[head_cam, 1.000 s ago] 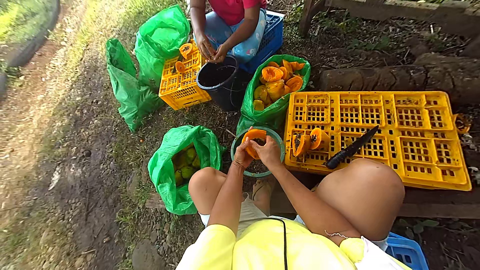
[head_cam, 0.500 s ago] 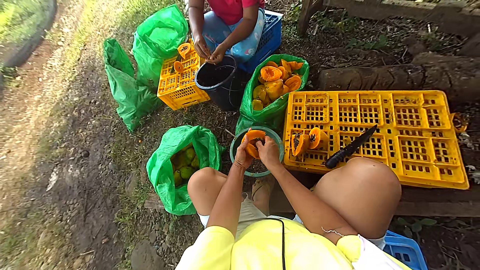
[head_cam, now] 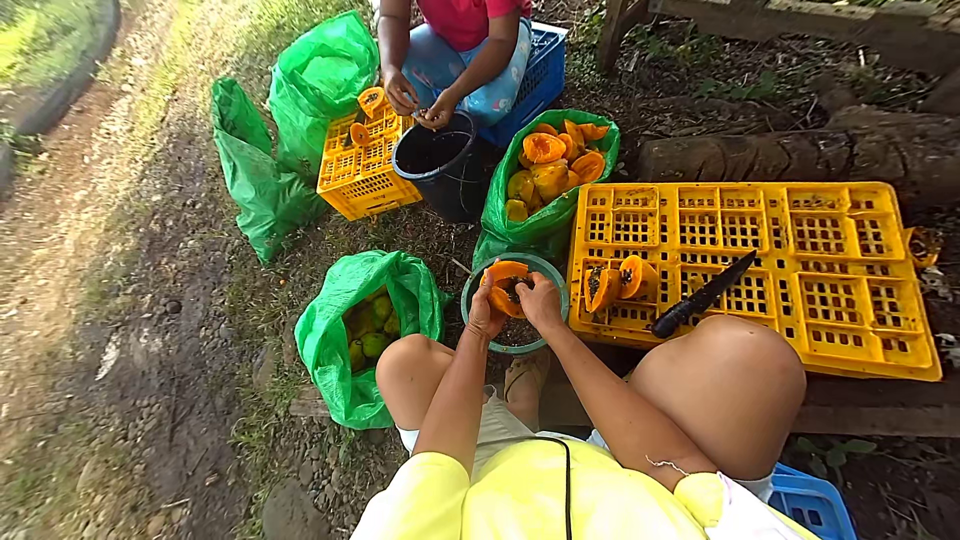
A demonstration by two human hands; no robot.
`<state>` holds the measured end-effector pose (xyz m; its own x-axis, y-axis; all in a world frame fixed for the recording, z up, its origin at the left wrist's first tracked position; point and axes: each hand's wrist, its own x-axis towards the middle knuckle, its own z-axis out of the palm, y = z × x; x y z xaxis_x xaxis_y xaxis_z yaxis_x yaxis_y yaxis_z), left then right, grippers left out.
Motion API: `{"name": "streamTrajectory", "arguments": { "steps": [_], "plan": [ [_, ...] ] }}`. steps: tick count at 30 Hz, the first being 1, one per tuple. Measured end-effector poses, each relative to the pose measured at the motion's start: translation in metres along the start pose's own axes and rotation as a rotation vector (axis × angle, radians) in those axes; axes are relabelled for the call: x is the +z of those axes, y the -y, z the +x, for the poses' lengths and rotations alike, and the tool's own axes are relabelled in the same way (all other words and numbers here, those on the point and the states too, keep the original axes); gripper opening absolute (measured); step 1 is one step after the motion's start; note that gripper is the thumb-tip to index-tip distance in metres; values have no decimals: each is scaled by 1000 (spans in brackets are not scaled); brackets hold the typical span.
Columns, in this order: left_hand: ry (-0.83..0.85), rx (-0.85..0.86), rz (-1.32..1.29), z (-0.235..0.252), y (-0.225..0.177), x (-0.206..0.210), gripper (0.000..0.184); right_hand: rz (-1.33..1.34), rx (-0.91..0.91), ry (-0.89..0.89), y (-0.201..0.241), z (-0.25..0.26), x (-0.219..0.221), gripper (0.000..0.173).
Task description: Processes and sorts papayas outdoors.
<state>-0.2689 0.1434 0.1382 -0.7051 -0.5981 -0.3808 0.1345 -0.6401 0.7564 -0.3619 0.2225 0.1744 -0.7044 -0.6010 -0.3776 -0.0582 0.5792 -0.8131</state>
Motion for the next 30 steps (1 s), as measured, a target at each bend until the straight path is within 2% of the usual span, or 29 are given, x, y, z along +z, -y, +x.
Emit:
{"name": "streamTrajectory", "arguments": {
  "steps": [3,4,7,10,12,14,17,19,23,24,26,28,30],
  "plan": [
    [2,-10,30,0,1,0,56,-52,15,15,2,1,2,57],
    [5,-12,35,0,2,0,55,-81,14,7,3,1,3,58],
    [0,-17,20,-1,1,2,54,-129,3,4,1,4,4,37],
    [-12,-24,11,0,0,0,58,-56,33,13,0,4,-1,28],
    [4,-22,13,1,-1,-4,58,55,60,44,-3,4,-6,32],
    [70,-19,22,4,-3,-10,60,111,90,109,-1,1,-11,47],
    [130,-37,45,7,-6,-14,71,53,93,134,2,2,-10,64],
    [139,-36,71,9,-7,-17,72,6,77,124,0,3,-7,61],
    [158,-15,87,10,-6,-26,78,33,66,115,-6,4,-7,34],
    [175,-10,90,11,-6,-28,82,55,66,126,-7,5,-8,35],
    [192,-9,87,11,-8,-30,85,70,68,170,-5,8,-9,51],
    [169,-16,73,10,-8,-28,77,37,52,165,-4,7,-4,65],
    [167,-14,69,9,-8,-27,75,-14,37,133,-6,7,2,61]
  ]
}}
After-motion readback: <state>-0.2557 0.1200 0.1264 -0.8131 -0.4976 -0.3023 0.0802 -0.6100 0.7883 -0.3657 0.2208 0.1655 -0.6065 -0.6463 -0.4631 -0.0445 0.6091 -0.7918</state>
